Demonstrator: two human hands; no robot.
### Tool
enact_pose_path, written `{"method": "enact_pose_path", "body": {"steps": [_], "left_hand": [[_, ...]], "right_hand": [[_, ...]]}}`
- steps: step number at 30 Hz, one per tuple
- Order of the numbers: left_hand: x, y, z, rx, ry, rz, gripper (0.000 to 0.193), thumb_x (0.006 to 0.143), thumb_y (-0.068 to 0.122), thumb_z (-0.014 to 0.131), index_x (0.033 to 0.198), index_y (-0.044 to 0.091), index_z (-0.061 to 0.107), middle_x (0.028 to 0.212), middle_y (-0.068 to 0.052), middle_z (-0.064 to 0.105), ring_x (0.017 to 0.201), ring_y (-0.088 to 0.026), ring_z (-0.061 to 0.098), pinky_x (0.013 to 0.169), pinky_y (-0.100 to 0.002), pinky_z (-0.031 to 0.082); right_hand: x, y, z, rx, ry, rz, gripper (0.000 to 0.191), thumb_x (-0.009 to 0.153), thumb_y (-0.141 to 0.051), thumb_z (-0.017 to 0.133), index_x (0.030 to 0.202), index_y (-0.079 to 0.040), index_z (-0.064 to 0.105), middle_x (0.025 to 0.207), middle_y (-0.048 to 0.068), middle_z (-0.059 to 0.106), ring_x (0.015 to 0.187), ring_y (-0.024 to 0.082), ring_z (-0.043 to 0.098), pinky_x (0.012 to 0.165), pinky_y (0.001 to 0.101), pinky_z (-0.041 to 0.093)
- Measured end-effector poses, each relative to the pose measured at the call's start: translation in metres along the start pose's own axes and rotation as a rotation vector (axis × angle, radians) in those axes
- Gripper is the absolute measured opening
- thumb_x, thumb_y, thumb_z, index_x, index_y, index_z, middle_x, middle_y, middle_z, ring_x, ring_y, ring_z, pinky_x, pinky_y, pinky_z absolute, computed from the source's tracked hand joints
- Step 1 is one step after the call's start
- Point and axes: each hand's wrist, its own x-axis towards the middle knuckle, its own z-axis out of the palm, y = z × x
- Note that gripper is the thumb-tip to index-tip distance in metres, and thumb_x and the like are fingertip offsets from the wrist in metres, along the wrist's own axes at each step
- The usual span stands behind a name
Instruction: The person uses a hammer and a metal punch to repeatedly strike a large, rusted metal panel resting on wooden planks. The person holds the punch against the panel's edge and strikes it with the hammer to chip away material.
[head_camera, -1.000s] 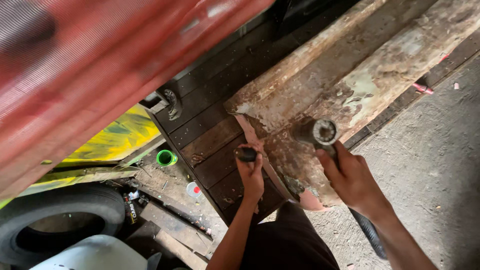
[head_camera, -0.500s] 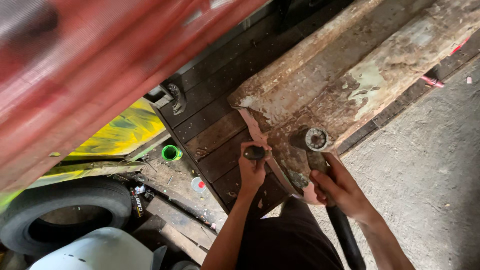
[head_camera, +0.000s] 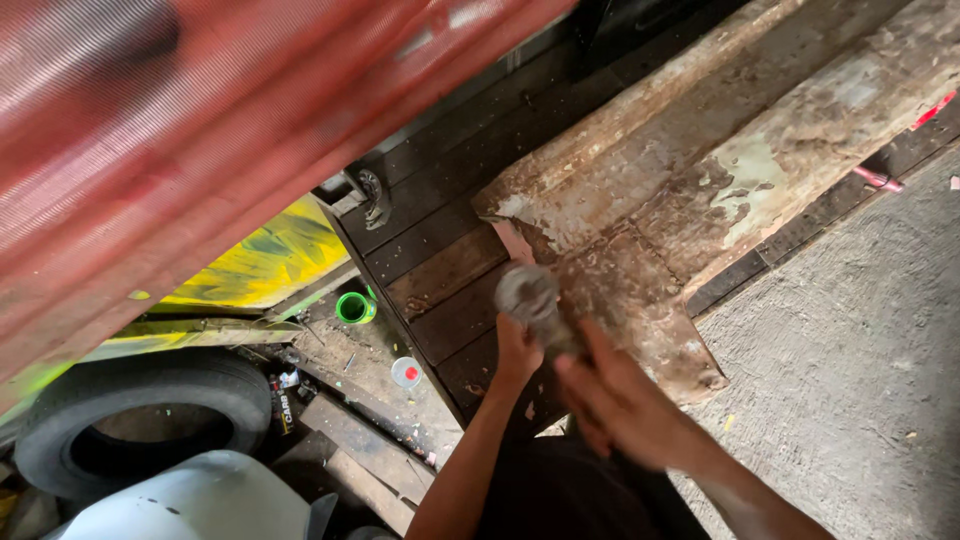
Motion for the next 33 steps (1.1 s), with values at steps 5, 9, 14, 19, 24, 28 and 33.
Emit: {"method": "enact_pose_path", "body": {"steps": [5, 9, 14, 19, 24, 28, 33], "left_hand": [[-0.013, -0.011, -0.001, -0.100, -0.044, -0.066, 0.041, 0.091, -0.016, 0.061, 0.125, 0.003, 0.048, 0.114, -0.011, 0.056, 0.104, -0.023, 0.057, 0.095, -0.035, 0.049], [-0.029, -0.019, -0.005, -0.011, -0.043, -0.192, 0.042, 0.090, -0.011, 0.066, 0.124, 0.004, 0.048, 0.115, -0.011, 0.056, 0.107, -0.024, 0.057, 0.098, -0.037, 0.049], [-0.038, -0.004, -0.016, -0.217, -0.021, -0.155, 0.045, 0.087, -0.006, 0.073, 0.123, 0.005, 0.047, 0.118, -0.011, 0.056, 0.112, -0.025, 0.058, 0.102, -0.040, 0.050], [-0.025, 0.020, -0.014, -0.331, -0.067, 0.029, 0.049, 0.085, -0.001, 0.079, 0.122, 0.005, 0.047, 0.120, -0.012, 0.055, 0.116, -0.027, 0.058, 0.105, -0.042, 0.050], [-0.015, 0.017, -0.008, -0.404, -0.042, 0.058, 0.034, 0.094, -0.007, 0.071, 0.120, 0.003, 0.052, 0.118, -0.015, 0.061, 0.120, -0.031, 0.061, 0.117, -0.047, 0.048], [-0.011, 0.003, -0.011, -0.423, -0.104, 0.163, 0.033, 0.090, -0.010, 0.073, 0.116, 0.001, 0.055, 0.115, -0.018, 0.064, 0.121, -0.036, 0.064, 0.114, -0.052, 0.050], [-0.013, -0.003, -0.017, -0.361, -0.184, 0.221, 0.034, 0.088, -0.013, 0.076, 0.113, 0.002, 0.057, 0.113, -0.015, 0.066, 0.123, -0.036, 0.066, 0.112, -0.050, 0.053]], "right_hand": [[-0.003, -0.011, 0.020, -0.274, 0.005, 0.118, 0.065, 0.102, -0.039, 0.047, 0.155, -0.010, 0.021, 0.056, 0.007, 0.058, 0.040, 0.020, 0.057, 0.039, 0.0328, 0.049], [0.017, 0.003, 0.016, -0.388, 0.013, 0.181, 0.053, 0.103, -0.040, 0.045, 0.140, -0.005, 0.034, 0.049, 0.007, 0.058, 0.038, 0.022, 0.059, 0.040, 0.0339, 0.049], [-0.007, 0.023, 0.001, -0.243, -0.016, 0.176, 0.037, 0.102, -0.035, 0.050, 0.125, -0.005, 0.050, 0.046, 0.006, 0.053, 0.035, 0.018, 0.051, 0.038, 0.0336, 0.042], [-0.028, 0.026, -0.003, -0.178, -0.019, 0.177, 0.034, 0.106, -0.033, 0.049, 0.113, 0.000, 0.051, 0.046, 0.004, 0.051, 0.035, 0.016, 0.051, 0.039, 0.0311, 0.043], [-0.032, 0.030, 0.003, -0.141, -0.047, 0.169, 0.044, 0.102, -0.031, 0.049, 0.139, -0.008, 0.046, 0.049, 0.003, 0.052, 0.035, 0.015, 0.050, 0.038, 0.0307, 0.044], [-0.027, 0.040, 0.011, -0.193, -0.096, 0.186, 0.045, 0.104, -0.034, 0.050, 0.137, -0.004, 0.042, 0.050, 0.004, 0.052, 0.038, 0.014, 0.051, 0.040, 0.0308, 0.045], [-0.022, 0.048, 0.018, -0.330, -0.028, 0.035, 0.051, 0.102, -0.038, 0.055, 0.135, 0.000, 0.046, 0.059, 0.006, 0.056, 0.046, 0.016, 0.059, 0.047, 0.0330, 0.048]]}}
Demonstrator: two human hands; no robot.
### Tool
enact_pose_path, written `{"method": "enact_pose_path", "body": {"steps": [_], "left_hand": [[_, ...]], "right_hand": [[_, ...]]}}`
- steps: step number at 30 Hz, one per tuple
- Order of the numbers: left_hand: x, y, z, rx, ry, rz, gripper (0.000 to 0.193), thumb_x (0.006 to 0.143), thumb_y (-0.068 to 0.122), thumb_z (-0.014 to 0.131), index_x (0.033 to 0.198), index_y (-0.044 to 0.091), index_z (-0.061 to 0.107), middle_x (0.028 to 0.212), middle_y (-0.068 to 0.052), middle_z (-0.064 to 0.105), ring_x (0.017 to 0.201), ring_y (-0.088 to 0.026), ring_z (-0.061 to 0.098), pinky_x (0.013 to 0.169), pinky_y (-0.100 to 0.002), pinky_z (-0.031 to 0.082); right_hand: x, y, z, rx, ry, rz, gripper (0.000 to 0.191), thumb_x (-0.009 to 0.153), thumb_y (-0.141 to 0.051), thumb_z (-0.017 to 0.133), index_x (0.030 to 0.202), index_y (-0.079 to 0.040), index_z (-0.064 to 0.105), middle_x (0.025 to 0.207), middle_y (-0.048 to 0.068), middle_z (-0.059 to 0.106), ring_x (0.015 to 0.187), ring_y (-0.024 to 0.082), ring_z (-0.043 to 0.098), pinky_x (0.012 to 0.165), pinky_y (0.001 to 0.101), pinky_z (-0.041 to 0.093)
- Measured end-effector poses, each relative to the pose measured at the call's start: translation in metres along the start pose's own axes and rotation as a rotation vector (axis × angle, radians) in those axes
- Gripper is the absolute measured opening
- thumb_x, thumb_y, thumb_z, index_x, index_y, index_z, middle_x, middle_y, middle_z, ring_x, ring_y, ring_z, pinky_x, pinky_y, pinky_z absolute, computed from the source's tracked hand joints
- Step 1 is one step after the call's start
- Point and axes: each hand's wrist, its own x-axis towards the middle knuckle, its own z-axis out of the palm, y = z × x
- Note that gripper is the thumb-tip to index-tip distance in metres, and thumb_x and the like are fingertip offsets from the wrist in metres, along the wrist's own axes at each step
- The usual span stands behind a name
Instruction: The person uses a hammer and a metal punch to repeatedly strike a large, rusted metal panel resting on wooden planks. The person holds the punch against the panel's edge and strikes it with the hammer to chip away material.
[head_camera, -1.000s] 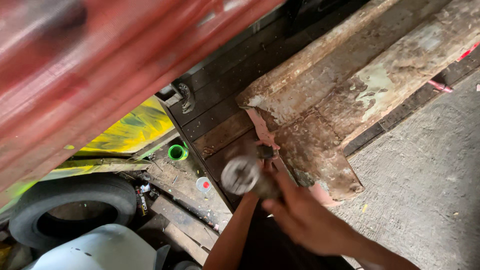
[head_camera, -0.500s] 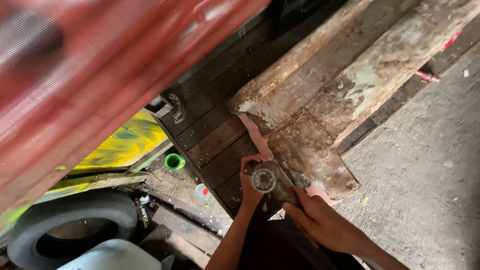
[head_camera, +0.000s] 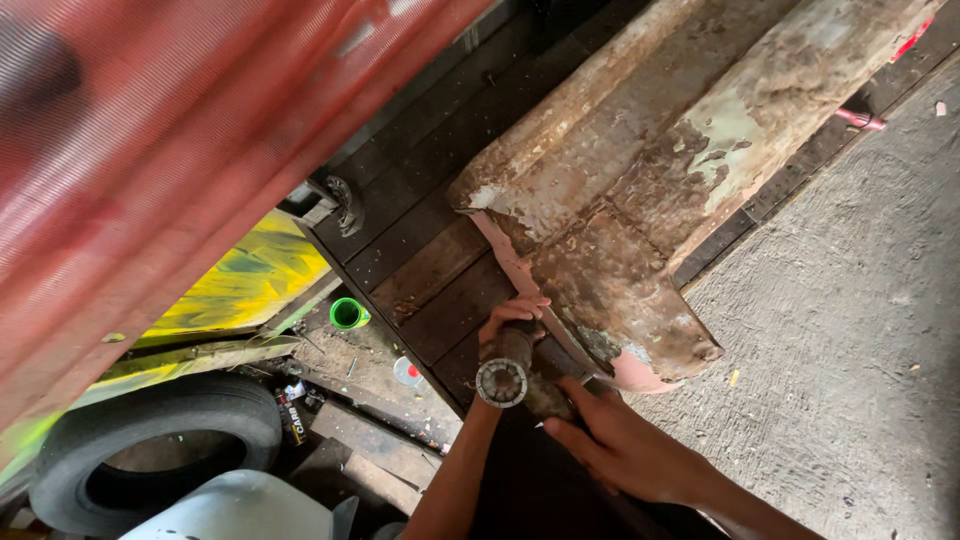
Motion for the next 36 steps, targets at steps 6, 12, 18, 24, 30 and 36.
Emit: {"method": "enact_pose_path", "body": {"steps": [6, 12, 18, 24, 30, 36], "left_hand": [[0.002, 0.010, -0.004, 0.012, -0.066, -0.089, 0.030, 0.092, -0.008, 0.076, 0.117, 0.001, 0.061, 0.122, -0.015, 0.065, 0.121, -0.030, 0.066, 0.106, -0.044, 0.055], [-0.003, 0.027, 0.005, 0.051, -0.150, -0.226, 0.031, 0.094, 0.002, 0.070, 0.124, 0.001, 0.060, 0.131, -0.014, 0.059, 0.120, -0.024, 0.059, 0.097, -0.036, 0.055], [-0.012, 0.032, 0.021, 0.438, -0.213, -0.197, 0.033, 0.090, -0.001, 0.067, 0.122, 0.001, 0.061, 0.132, -0.013, 0.061, 0.129, -0.028, 0.060, 0.105, -0.036, 0.053], [-0.006, 0.036, 0.031, 0.560, -0.102, -0.168, 0.041, 0.076, -0.014, 0.073, 0.111, 0.001, 0.058, 0.119, -0.013, 0.064, 0.114, -0.031, 0.066, 0.098, -0.034, 0.052], [-0.002, 0.035, 0.032, 0.581, -0.080, -0.125, 0.040, 0.077, -0.020, 0.070, 0.109, 0.003, 0.060, 0.118, -0.014, 0.064, 0.111, -0.032, 0.067, 0.099, -0.036, 0.053], [-0.006, 0.035, 0.034, 0.545, -0.065, -0.157, 0.032, 0.083, -0.017, 0.065, 0.109, 0.002, 0.062, 0.120, -0.015, 0.065, 0.109, -0.028, 0.069, 0.089, -0.034, 0.061]], "right_hand": [[-0.002, 0.016, 0.003, -0.047, -0.004, 0.050, 0.061, 0.100, -0.041, 0.055, 0.146, -0.003, 0.041, 0.068, 0.013, 0.059, 0.055, 0.026, 0.061, 0.054, 0.0391, 0.051], [0.009, 0.058, 0.015, -0.097, 0.033, -0.027, 0.067, 0.092, -0.045, 0.068, 0.140, -0.005, 0.045, 0.077, 0.015, 0.068, 0.068, 0.032, 0.070, 0.064, 0.0453, 0.054], [0.013, 0.104, 0.017, -0.179, 0.144, -0.077, 0.054, 0.093, -0.035, 0.070, 0.133, -0.006, 0.048, 0.082, 0.020, 0.073, 0.076, 0.035, 0.074, 0.070, 0.0451, 0.054], [0.002, 0.141, 0.022, -0.101, 0.284, -0.228, 0.047, 0.091, -0.023, 0.065, 0.131, -0.004, 0.050, 0.090, 0.018, 0.074, 0.079, 0.033, 0.073, 0.074, 0.0459, 0.055], [-0.013, 0.163, 0.028, -0.086, 0.258, -0.271, 0.038, 0.087, -0.020, 0.067, 0.122, -0.008, 0.058, 0.079, 0.009, 0.077, 0.063, 0.020, 0.073, 0.065, 0.0394, 0.060], [-0.006, 0.163, 0.034, -0.036, 0.297, -0.371, 0.048, 0.083, -0.019, 0.072, 0.127, -0.004, 0.059, 0.066, 0.006, 0.076, 0.046, 0.019, 0.071, 0.046, 0.0366, 0.057]]}}
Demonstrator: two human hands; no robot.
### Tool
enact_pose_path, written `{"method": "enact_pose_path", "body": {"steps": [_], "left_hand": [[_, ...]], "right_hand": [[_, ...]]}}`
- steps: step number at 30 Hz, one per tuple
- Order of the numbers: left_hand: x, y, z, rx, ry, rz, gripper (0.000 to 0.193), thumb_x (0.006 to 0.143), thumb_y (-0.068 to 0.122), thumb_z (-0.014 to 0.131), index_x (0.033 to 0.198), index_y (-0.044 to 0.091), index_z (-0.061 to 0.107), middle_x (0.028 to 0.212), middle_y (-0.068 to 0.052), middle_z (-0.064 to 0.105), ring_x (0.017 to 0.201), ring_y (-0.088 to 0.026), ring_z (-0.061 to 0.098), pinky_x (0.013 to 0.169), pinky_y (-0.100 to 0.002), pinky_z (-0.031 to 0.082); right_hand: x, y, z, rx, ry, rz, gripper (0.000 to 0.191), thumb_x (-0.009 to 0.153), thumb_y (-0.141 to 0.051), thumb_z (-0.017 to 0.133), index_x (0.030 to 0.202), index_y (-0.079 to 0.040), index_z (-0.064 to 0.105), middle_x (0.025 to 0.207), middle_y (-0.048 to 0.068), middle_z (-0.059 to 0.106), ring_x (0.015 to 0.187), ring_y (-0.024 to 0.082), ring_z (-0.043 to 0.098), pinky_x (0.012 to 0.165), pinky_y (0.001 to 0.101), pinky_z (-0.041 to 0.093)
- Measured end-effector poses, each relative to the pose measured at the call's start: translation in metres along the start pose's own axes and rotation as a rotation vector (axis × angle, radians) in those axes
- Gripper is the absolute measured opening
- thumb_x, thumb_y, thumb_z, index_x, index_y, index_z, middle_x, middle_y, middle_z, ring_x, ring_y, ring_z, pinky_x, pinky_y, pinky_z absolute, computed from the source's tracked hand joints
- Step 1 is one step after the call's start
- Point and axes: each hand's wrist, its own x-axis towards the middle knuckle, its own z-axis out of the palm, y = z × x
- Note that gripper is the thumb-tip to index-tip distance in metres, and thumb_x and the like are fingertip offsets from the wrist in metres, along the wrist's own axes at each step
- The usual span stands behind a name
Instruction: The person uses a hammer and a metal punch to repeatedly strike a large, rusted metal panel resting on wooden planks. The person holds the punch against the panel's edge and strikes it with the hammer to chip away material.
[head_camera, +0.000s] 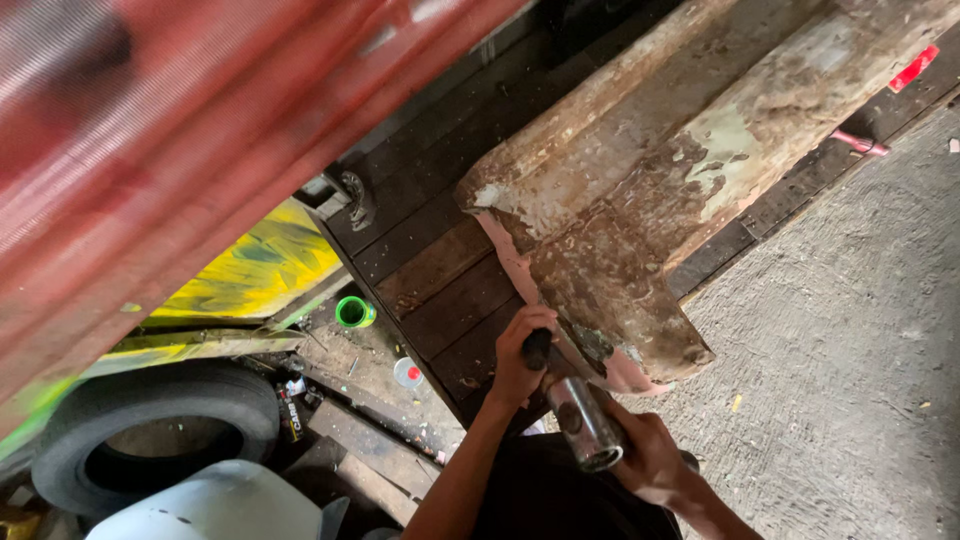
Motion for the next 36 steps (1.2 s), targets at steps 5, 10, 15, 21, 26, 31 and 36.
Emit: {"method": "enact_pose_path", "body": {"steps": [5, 10, 15, 21, 26, 31, 36], "left_hand": [[0.001, -0.001, 0.001, -0.111, -0.001, 0.101, 0.052, 0.064, -0.006, 0.075, 0.113, 0.003, 0.060, 0.116, -0.015, 0.062, 0.106, -0.026, 0.065, 0.083, -0.033, 0.060], [-0.005, -0.015, 0.007, -0.158, 0.052, 0.033, 0.040, 0.080, -0.009, 0.068, 0.118, 0.003, 0.062, 0.123, -0.015, 0.062, 0.115, -0.027, 0.065, 0.092, -0.036, 0.062], [-0.012, -0.030, 0.009, -0.140, 0.046, -0.058, 0.033, 0.092, -0.014, 0.060, 0.120, 0.003, 0.063, 0.127, -0.014, 0.062, 0.111, -0.024, 0.066, 0.092, -0.035, 0.062], [-0.011, -0.017, 0.011, 0.045, 0.049, -0.008, 0.038, 0.081, -0.015, 0.071, 0.113, 0.003, 0.061, 0.117, -0.013, 0.064, 0.104, -0.024, 0.065, 0.088, -0.033, 0.053], [-0.005, -0.012, 0.016, -0.034, 0.094, -0.038, 0.034, 0.084, -0.019, 0.061, 0.110, 0.003, 0.061, 0.118, -0.015, 0.064, 0.109, -0.027, 0.066, 0.091, -0.034, 0.059], [-0.004, -0.029, 0.010, 0.087, 0.108, -0.166, 0.043, 0.082, -0.022, 0.061, 0.117, 0.002, 0.060, 0.114, -0.015, 0.064, 0.100, -0.027, 0.065, 0.089, -0.033, 0.054], [-0.020, -0.034, -0.001, 0.096, 0.104, -0.203, 0.046, 0.072, -0.027, 0.058, 0.107, 0.002, 0.062, 0.111, -0.013, 0.064, 0.100, -0.027, 0.066, 0.080, -0.034, 0.053]], "right_hand": [[0.013, -0.002, 0.003, -0.093, 0.023, -0.015, 0.057, 0.076, -0.019, 0.082, 0.126, -0.003, 0.059, 0.066, 0.007, 0.073, 0.048, 0.022, 0.072, 0.044, 0.0365, 0.057], [0.003, -0.016, -0.005, -0.270, 0.014, -0.195, 0.051, 0.066, -0.022, 0.088, 0.110, -0.008, 0.066, 0.064, 0.010, 0.068, 0.052, 0.030, 0.067, 0.047, 0.0434, 0.050], [0.011, -0.026, -0.012, -0.305, 0.049, -0.212, 0.057, 0.061, -0.019, 0.085, 0.113, -0.007, 0.064, 0.068, 0.014, 0.068, 0.056, 0.033, 0.068, 0.050, 0.0450, 0.051], [0.006, -0.026, -0.008, -0.295, 0.030, 0.179, 0.066, 0.064, -0.020, 0.087, 0.124, -0.011, 0.062, 0.060, 0.018, 0.069, 0.054, 0.034, 0.070, 0.052, 0.0453, 0.053], [-0.021, -0.025, 0.000, -0.257, 0.115, -0.493, 0.048, 0.063, -0.022, 0.086, 0.103, -0.013, 0.062, 0.061, 0.013, 0.065, 0.052, 0.030, 0.068, 0.045, 0.0438, 0.048], [0.027, 0.001, -0.001, -0.368, 0.035, 0.185, 0.053, 0.074, -0.023, 0.080, 0.119, -0.003, 0.061, 0.070, 0.020, 0.071, 0.058, 0.037, 0.070, 0.055, 0.0452, 0.055], [0.005, 0.011, -0.007, -0.284, 0.071, 0.402, 0.071, 0.069, -0.020, 0.084, 0.133, -0.008, 0.058, 0.068, 0.020, 0.072, 0.061, 0.037, 0.073, 0.059, 0.0463, 0.057]]}}
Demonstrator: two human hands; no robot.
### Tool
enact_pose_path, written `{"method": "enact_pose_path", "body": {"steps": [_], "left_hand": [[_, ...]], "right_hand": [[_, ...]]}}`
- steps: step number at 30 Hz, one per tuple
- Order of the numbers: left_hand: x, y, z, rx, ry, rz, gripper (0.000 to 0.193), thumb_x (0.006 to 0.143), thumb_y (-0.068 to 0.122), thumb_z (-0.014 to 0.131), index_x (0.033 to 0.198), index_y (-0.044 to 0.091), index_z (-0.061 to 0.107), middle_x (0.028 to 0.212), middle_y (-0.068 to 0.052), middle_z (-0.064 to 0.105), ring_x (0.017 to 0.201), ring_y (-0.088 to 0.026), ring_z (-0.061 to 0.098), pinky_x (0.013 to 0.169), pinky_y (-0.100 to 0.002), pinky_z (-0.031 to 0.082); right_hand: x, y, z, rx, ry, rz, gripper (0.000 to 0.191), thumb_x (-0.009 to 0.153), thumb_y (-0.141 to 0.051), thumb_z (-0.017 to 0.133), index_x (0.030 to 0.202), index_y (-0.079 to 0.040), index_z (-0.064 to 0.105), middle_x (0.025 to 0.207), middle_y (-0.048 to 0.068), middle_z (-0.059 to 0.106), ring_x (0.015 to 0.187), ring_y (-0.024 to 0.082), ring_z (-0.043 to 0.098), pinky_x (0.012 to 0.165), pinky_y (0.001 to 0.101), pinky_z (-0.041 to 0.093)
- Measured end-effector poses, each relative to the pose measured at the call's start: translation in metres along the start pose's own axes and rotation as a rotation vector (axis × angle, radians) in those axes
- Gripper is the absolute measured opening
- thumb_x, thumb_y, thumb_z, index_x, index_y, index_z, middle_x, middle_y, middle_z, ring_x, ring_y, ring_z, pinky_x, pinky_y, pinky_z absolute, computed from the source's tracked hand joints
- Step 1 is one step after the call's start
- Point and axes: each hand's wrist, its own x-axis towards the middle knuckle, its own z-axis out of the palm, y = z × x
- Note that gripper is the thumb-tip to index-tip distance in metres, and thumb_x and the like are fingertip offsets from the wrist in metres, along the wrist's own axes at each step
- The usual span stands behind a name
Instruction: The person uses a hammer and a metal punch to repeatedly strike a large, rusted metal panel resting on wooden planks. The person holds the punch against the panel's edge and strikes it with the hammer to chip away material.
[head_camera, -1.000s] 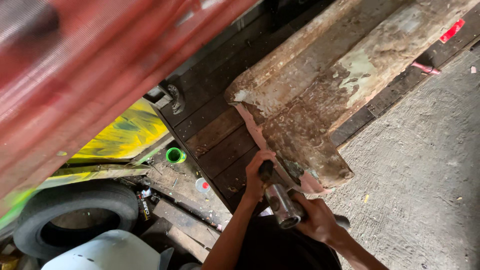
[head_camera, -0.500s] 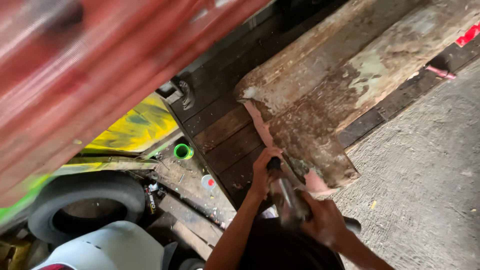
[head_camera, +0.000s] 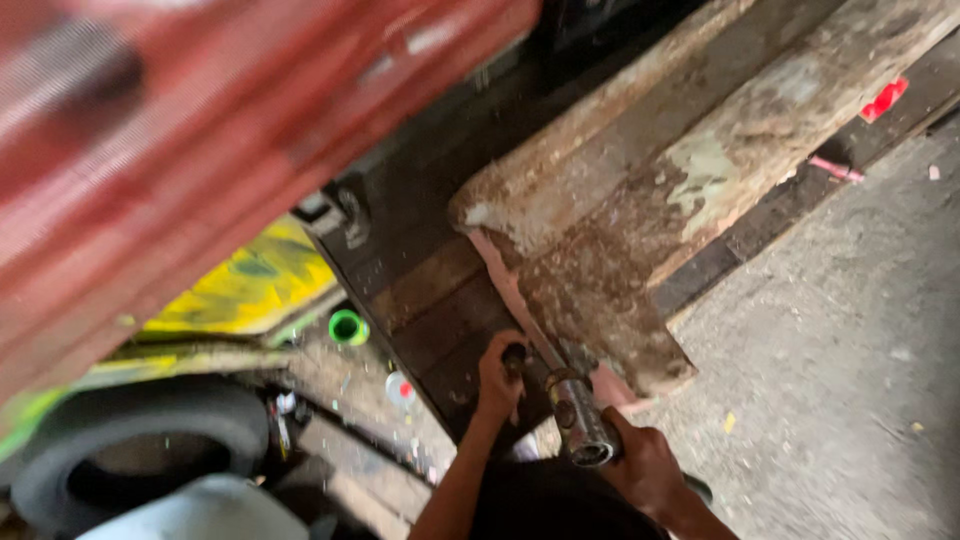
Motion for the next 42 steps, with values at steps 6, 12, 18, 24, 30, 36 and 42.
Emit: {"method": "enact_pose_path", "body": {"steps": [6, 12, 18, 24, 30, 36, 42], "left_hand": [[-0.005, 0.011, -0.003, -0.171, 0.077, 0.076, 0.043, 0.075, -0.026, 0.062, 0.108, 0.002, 0.060, 0.113, -0.014, 0.064, 0.111, -0.028, 0.066, 0.094, -0.039, 0.056], [0.007, 0.018, 0.001, -0.297, 0.170, 0.157, 0.036, 0.086, -0.023, 0.067, 0.109, 0.003, 0.058, 0.114, -0.013, 0.063, 0.112, -0.026, 0.065, 0.103, -0.041, 0.052], [0.012, 0.006, 0.005, -0.411, 0.125, 0.073, 0.030, 0.090, -0.019, 0.066, 0.108, 0.004, 0.057, 0.113, -0.012, 0.061, 0.114, -0.025, 0.064, 0.107, -0.043, 0.053], [0.013, 0.004, 0.007, -0.444, 0.134, 0.031, 0.030, 0.091, -0.017, 0.069, 0.108, 0.005, 0.058, 0.112, -0.011, 0.062, 0.112, -0.024, 0.065, 0.105, -0.043, 0.054], [0.018, 0.011, 0.007, -0.390, 0.094, 0.079, 0.034, 0.085, -0.018, 0.069, 0.110, 0.003, 0.060, 0.114, -0.010, 0.062, 0.108, -0.022, 0.063, 0.096, -0.037, 0.054], [0.013, 0.020, 0.013, -0.414, 0.136, -0.129, 0.030, 0.091, -0.018, 0.059, 0.112, 0.005, 0.062, 0.117, -0.008, 0.064, 0.107, -0.020, 0.064, 0.090, -0.033, 0.057], [0.023, 0.003, -0.013, -0.373, 0.159, -0.125, 0.025, 0.101, -0.009, 0.050, 0.114, 0.006, 0.066, 0.114, -0.008, 0.067, 0.104, -0.020, 0.066, 0.088, -0.034, 0.057]], "right_hand": [[-0.015, 0.006, 0.003, -0.003, 0.032, -0.044, 0.069, 0.067, -0.018, 0.084, 0.132, -0.011, 0.062, 0.069, 0.019, 0.074, 0.064, 0.037, 0.074, 0.063, 0.0461, 0.057], [-0.015, 0.000, 0.001, 0.028, 0.039, -0.020, 0.065, 0.069, -0.020, 0.084, 0.130, -0.012, 0.063, 0.076, 0.019, 0.076, 0.068, 0.036, 0.076, 0.067, 0.0453, 0.059], [-0.017, -0.001, 0.004, 0.045, 0.011, 0.034, 0.070, 0.069, -0.020, 0.082, 0.135, -0.013, 0.061, 0.074, 0.020, 0.076, 0.067, 0.037, 0.076, 0.068, 0.0452, 0.060], [-0.014, -0.028, -0.006, 0.082, -0.050, 0.091, 0.077, 0.070, -0.022, 0.083, 0.142, -0.017, 0.056, 0.075, 0.020, 0.076, 0.071, 0.037, 0.077, 0.069, 0.0456, 0.060], [-0.011, -0.071, -0.020, 0.023, -0.001, -0.081, 0.066, 0.067, -0.019, 0.080, 0.130, -0.012, 0.060, 0.078, 0.017, 0.076, 0.071, 0.036, 0.076, 0.067, 0.0442, 0.060], [-0.008, -0.113, -0.019, -0.092, 0.009, -0.419, 0.058, 0.069, -0.024, 0.080, 0.120, -0.005, 0.059, 0.086, 0.021, 0.075, 0.072, 0.043, 0.072, 0.061, 0.0515, 0.056], [0.031, -0.111, -0.017, -0.094, -0.155, 0.104, 0.068, 0.082, -0.036, 0.081, 0.134, -0.007, 0.049, 0.082, 0.024, 0.073, 0.081, 0.044, 0.071, 0.070, 0.0525, 0.057]]}}
